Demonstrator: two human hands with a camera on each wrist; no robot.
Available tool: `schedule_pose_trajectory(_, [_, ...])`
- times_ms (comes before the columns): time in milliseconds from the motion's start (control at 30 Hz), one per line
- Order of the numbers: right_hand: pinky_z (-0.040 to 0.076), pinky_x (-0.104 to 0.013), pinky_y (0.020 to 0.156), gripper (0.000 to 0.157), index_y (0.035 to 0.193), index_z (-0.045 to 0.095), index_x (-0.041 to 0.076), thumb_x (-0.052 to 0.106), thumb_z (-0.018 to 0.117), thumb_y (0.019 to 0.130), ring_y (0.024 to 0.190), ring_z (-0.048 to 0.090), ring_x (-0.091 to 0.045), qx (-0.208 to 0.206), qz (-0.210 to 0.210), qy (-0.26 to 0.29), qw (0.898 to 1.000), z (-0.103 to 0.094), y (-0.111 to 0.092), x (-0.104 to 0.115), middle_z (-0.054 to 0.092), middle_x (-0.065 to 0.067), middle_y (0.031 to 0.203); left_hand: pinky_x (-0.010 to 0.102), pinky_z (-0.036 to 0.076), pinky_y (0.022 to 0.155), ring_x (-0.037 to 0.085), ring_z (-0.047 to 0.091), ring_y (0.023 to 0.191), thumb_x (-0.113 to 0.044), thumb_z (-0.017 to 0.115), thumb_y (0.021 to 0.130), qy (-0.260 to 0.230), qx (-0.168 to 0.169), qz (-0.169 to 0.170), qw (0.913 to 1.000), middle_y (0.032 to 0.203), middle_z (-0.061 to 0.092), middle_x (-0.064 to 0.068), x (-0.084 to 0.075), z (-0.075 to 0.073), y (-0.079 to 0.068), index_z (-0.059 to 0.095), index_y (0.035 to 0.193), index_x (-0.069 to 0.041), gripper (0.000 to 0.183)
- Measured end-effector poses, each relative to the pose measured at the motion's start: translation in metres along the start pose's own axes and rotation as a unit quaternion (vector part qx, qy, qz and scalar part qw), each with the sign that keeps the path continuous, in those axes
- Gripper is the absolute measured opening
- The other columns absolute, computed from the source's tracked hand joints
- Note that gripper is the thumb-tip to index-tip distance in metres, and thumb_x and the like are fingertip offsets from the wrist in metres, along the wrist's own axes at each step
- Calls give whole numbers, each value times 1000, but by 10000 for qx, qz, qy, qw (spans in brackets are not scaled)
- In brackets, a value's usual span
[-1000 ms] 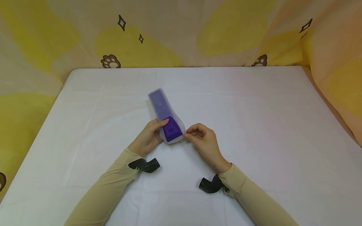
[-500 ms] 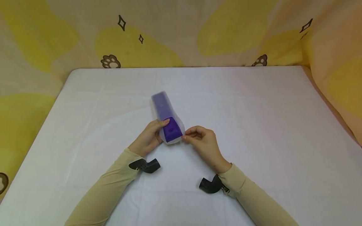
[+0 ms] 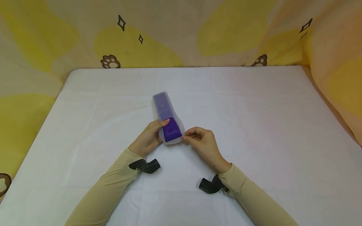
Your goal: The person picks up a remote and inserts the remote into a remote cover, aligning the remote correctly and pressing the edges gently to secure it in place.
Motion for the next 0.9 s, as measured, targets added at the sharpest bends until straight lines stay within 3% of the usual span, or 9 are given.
schedule_pose_trajectory(400, [53, -25, 67, 10, 93, 64, -8, 1, 63, 88, 74, 64, -19, 51, -14, 176, 9998, -1, -1, 0, 65, -20, 83, 34, 46, 96, 16, 59, 104, -9, 45, 97, -49, -54, -45, 10000, 110, 59, 4, 0, 1, 0, 35, 136, 6, 43])
schedule_pose_trajectory(633, [54, -26, 71, 11, 94, 62, -8, 1, 62, 88, 74, 64, -19, 31, 12, 333, 9994, -2, 0, -3, 65, -20, 83, 45, 42, 99, 23, 58, 109, -13, 44, 97, 163, 182, -479, 9986, 122, 54, 12, -2, 3, -2, 31, 137, 0, 44])
schedule_pose_trajectory(900, [54, -26, 71, 13, 94, 62, -10, 2, 63, 89, 73, 64, -19, -50, -49, 432, 9990, -2, 1, -3, 66, -21, 81, 46, 40, 101, 27, 54, 114, 4, 48, 91, 256, 280, -398, 9985, 125, 51, 13, -2, 4, -3, 29, 136, -5, 50])
Point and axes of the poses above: each hand's wrist, its own y-axis towards the middle knuckle, its own z-axis out of the palm, x = y × z, the point moved 1 cm from there along y, towards the middle knuckle
